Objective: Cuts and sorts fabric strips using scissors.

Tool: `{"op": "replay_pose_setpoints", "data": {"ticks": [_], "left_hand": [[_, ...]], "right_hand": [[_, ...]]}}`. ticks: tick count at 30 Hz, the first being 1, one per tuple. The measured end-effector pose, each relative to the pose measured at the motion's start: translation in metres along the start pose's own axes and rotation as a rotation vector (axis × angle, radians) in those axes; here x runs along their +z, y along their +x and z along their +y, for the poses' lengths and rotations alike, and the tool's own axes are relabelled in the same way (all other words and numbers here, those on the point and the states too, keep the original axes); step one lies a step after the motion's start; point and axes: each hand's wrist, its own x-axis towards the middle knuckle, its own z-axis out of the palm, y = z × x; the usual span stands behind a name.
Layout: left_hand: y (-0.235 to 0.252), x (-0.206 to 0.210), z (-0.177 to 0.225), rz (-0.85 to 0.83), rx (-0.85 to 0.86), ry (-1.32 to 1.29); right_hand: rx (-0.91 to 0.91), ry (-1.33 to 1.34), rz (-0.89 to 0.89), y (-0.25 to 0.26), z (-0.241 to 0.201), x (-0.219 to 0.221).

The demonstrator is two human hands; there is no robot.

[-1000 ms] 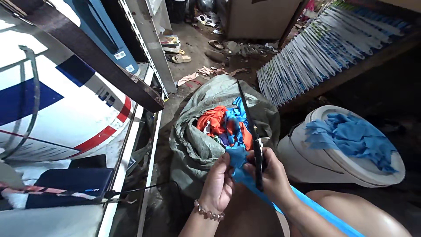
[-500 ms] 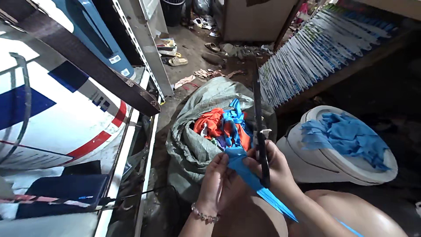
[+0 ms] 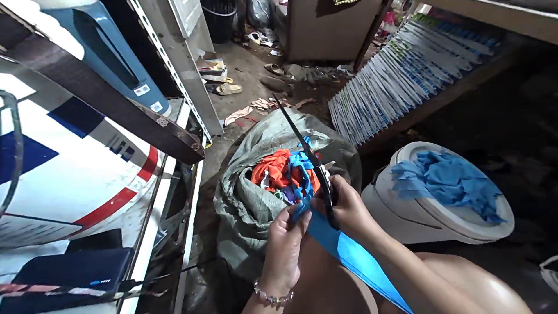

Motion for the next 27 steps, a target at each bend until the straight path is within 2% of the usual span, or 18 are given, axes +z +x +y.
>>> {"op": "replay_pose_setpoints", "data": {"ticks": [4, 6, 12, 14, 17, 20, 24, 27], "left_hand": [[0.003, 0.001, 0.004, -0.011, 0.067, 0.055], [0.003, 0.004, 0.004, 0.009, 0.048, 0.035], [-0.004, 0.023, -0.001, -0.006, -0.342, -0.442], [-0.003, 0.030, -0.003, 0.033, -0.394, -0.457], [0.005, 0.037, -0.003, 0.097, -0.376, -0.364], [0.014, 0.037, -0.003, 0.107, -0.359, -0.326], [0.019, 0.042, 0.003, 0.111, -0.297, -0.299], [0.021, 0.046, 0.005, 0.115, -0.240, -0.270]], "right_hand": [[0.055, 0.145, -0.171, -0.002, -0.001, -0.011], [0.047, 0.228, -0.160, -0.003, 0.000, -0.012], [0.043, 0.274, -0.041, 0.005, -0.004, -0.013], [0.035, 0.261, -0.031, 0.008, -0.001, -0.016], [0.010, 0.214, -0.047, 0.009, 0.007, -0.035], [0.044, 0.089, -0.129, 0.000, 0.026, -0.076], [0.228, -0.234, -0.345, -0.035, 0.044, -0.139], [0.328, -0.371, -0.473, -0.060, 0.052, -0.169]]}}
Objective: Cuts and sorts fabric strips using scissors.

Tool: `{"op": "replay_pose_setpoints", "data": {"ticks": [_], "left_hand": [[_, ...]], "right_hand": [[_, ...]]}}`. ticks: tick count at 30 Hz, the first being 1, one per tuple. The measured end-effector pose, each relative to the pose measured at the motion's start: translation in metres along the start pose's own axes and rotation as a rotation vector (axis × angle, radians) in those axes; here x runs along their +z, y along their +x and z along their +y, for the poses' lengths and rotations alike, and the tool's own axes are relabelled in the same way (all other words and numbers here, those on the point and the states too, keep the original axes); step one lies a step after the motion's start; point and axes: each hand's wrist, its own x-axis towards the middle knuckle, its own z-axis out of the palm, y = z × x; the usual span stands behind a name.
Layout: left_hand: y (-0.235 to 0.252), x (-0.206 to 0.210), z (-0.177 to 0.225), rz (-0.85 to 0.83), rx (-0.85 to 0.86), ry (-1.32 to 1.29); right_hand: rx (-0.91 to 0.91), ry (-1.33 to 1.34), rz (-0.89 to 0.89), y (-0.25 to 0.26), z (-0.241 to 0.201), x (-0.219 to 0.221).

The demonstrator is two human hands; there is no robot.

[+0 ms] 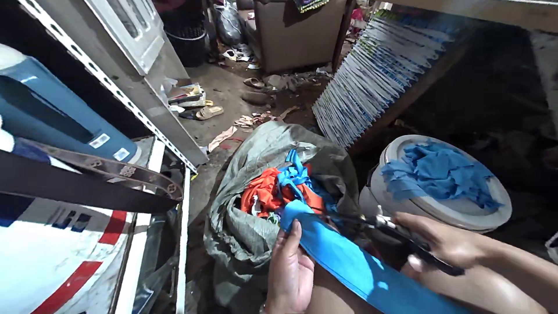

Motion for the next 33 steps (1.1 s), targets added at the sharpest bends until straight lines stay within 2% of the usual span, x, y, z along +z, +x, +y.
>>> {"op": "replay_pose_setpoints", "data": {"ticks": [4, 7, 13, 17, 23, 33], "left_hand": [[0.000, 0.004, -0.003, -0.008, 0.063, 0.043], [0.001, 0.006, -0.010, -0.006, 0.124, 0.073], [0.001, 0.009, -0.011, 0.106, 0.175, 0.145], [0.003, 0.004, -0.016, 0.090, 0.273, 0.226], [-0.002, 0.005, -0.016, 0.088, 0.206, 0.208], [-0.001, -0.004, -0.013, 0.063, 0.166, 0.196]], "right_hand": [[0.044, -0.003, -0.048, -0.014, 0.013, 0.000], [-0.004, 0.025, -0.057, -0.010, 0.015, 0.005], [-0.069, 0.067, -0.066, -0.001, 0.011, 0.009], [-0.086, 0.040, -0.061, 0.001, 0.010, 0.007], [-0.046, -0.039, -0.026, 0.002, -0.011, 0.005], [-0.087, -0.217, 0.142, 0.004, -0.013, 0.011]]}}
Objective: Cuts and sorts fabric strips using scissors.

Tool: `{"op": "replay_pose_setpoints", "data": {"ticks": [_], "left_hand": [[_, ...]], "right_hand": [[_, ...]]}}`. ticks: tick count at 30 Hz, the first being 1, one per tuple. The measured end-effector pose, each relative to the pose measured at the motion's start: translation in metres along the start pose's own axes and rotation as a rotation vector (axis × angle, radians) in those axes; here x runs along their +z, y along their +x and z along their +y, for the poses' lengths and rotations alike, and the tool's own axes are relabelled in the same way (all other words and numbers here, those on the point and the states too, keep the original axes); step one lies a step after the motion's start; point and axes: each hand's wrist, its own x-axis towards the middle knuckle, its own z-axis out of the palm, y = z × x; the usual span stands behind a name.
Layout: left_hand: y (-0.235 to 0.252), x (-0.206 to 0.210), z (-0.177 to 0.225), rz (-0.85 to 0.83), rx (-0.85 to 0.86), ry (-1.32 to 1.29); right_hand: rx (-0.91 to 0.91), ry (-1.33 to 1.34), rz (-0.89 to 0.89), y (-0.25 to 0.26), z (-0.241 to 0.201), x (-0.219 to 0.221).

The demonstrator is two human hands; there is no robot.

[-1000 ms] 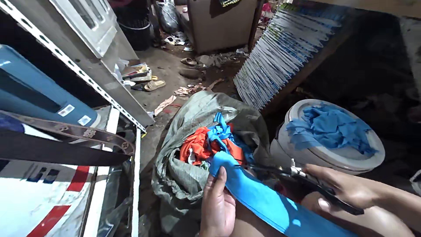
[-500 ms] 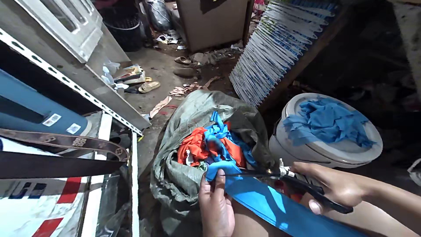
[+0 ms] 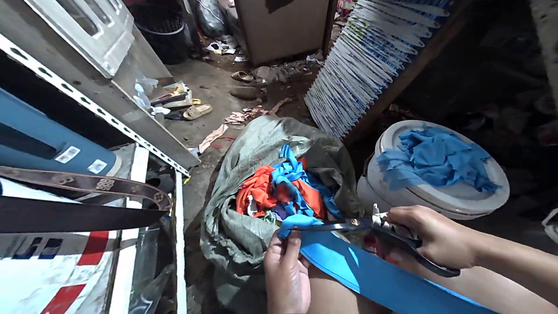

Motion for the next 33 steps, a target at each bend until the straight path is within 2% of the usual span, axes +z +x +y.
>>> {"op": "replay_pose_setpoints", "data": {"ticks": [5, 9, 15, 21, 28, 33], "left_hand": [[-0.001, -0.004, 0.000, -0.008, 0.005, 0.026], [0.000, -0.002, 0.002, -0.008, 0.006, 0.033], [0.001, -0.002, 0.005, -0.010, -0.018, 0.074], [0.006, -0.006, 0.011, -0.067, -0.027, 0.068], [0.006, -0.004, 0.015, -0.065, -0.012, 0.131], [0.016, -0.009, 0.018, -0.110, -0.008, 0.152]], "right_hand": [[-0.130, -0.048, 0.075, -0.003, 0.006, 0.004], [-0.093, -0.060, -0.021, 0.002, -0.006, 0.001], [-0.055, -0.067, 0.039, 0.012, -0.017, 0.007], [-0.126, -0.059, 0.124, 0.011, -0.005, 0.013], [-0.082, -0.006, -0.040, 0.022, -0.027, 0.008], [-0.045, 0.028, 0.041, 0.029, -0.030, 0.017]]}}
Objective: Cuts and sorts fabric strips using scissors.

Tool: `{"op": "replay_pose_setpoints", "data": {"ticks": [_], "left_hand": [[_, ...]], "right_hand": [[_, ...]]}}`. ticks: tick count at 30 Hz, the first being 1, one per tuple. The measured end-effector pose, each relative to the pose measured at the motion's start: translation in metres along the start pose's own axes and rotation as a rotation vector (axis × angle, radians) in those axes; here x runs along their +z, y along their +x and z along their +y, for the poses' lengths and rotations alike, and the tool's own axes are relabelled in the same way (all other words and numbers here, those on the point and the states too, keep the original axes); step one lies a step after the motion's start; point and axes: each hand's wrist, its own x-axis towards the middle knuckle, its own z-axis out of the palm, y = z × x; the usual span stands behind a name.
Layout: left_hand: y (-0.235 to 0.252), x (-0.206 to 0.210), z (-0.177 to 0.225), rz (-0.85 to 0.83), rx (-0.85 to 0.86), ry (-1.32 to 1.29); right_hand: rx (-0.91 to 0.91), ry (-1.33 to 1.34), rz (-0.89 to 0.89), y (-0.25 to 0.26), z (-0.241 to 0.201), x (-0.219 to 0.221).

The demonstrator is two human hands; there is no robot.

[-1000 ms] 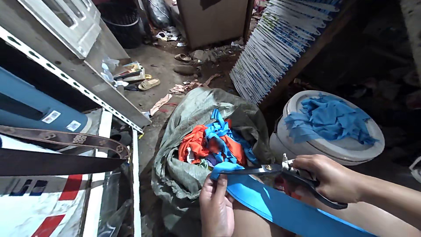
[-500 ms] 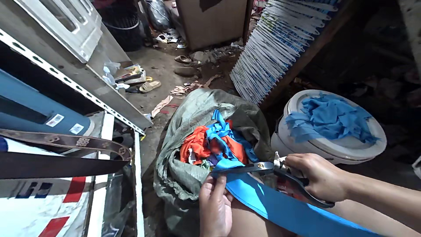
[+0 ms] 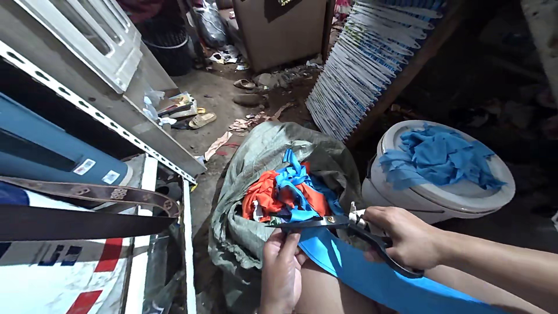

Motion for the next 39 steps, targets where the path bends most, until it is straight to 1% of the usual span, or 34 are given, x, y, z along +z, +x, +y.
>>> {"op": "replay_pose_setpoints", "data": {"ticks": [2, 6, 8, 12, 14, 16, 17, 19, 21, 22, 23, 24, 26, 27, 28, 29, 30, 31, 33, 35, 38, 39], "left_hand": [[0.003, 0.000, 0.001, -0.009, -0.010, 0.014], [0.010, -0.002, 0.002, -0.012, -0.020, 0.020], [0.011, -0.001, 0.003, -0.017, -0.019, 0.017], [0.008, 0.007, 0.006, -0.118, 0.034, 0.031], [0.008, 0.015, 0.007, -0.198, 0.114, 0.047], [0.008, 0.024, 0.012, -0.270, 0.205, 0.056], [0.008, 0.029, 0.015, -0.280, 0.248, 0.056], [0.005, 0.037, 0.022, -0.239, 0.309, 0.067], [-0.002, 0.038, 0.027, -0.193, 0.297, 0.131], [-0.008, 0.036, 0.027, -0.217, 0.258, 0.143], [-0.015, 0.032, 0.022, -0.290, 0.201, 0.129], [-0.021, 0.026, 0.012, -0.442, 0.122, 0.096], [-0.038, 0.023, -0.009, -0.887, -0.093, 0.043], [-0.052, 0.031, -0.018, -1.065, -0.201, -0.004], [-0.066, 0.042, -0.026, -1.172, -0.303, -0.084], [-0.076, 0.053, -0.035, -1.226, -0.375, -0.171], [-0.081, 0.066, -0.042, -1.229, -0.420, -0.266], [-0.083, 0.079, -0.045, -1.182, -0.468, -0.391], [-0.080, 0.100, -0.040, -1.030, -0.477, -0.596], [-0.075, 0.114, -0.028, -0.817, -0.440, -0.655], [-0.063, 0.127, -0.011, -0.416, -0.485, -0.733], [-0.057, 0.128, -0.009, -0.331, -0.488, -0.750]], "right_hand": [[-0.014, -0.003, 0.019, 0.001, 0.003, 0.001], [0.030, 0.016, 0.009, 0.003, 0.008, -0.003], [0.008, 0.032, 0.050, 0.004, 0.007, -0.007], [-0.049, 0.187, 0.129, 0.014, -0.017, -0.011], [-0.096, 0.307, 0.141, 0.026, -0.032, -0.011], [-0.183, 0.427, 0.127, 0.039, -0.046, -0.013], [-0.228, 0.479, 0.109, 0.044, -0.051, -0.015], [-0.271, 0.545, 0.098, 0.048, -0.060, -0.022], [-0.220, 0.557, 0.131, 0.041, -0.070, -0.036], [-0.190, 0.550, 0.158, 0.036, -0.074, -0.044], [-0.168, 0.553, 0.187, 0.032, -0.077, -0.052], [-0.158, 0.557, 0.225, 0.026, -0.080, -0.060], [-0.164, 0.589, 0.295, 0.011, -0.088, -0.076], [-0.182, 0.613, 0.326, 0.005, -0.091, -0.083], [-0.204, 0.637, 0.356, -0.001, -0.094, -0.088], [-0.193, 0.659, 0.363, -0.009, -0.099, -0.094], [-0.188, 0.691, 0.373, -0.019, -0.103, -0.098], [-0.199, 0.736, 0.387, -0.028, -0.106, -0.100], [-0.229, 0.829, 0.443, -0.048, -0.111, -0.100], [-0.280, 0.874, 0.481, -0.068, -0.108, -0.101], [-0.369, 0.903, 0.527, -0.099, -0.094, -0.094], [-0.394, 0.908, 0.540, -0.108, -0.087, -0.089]]}}
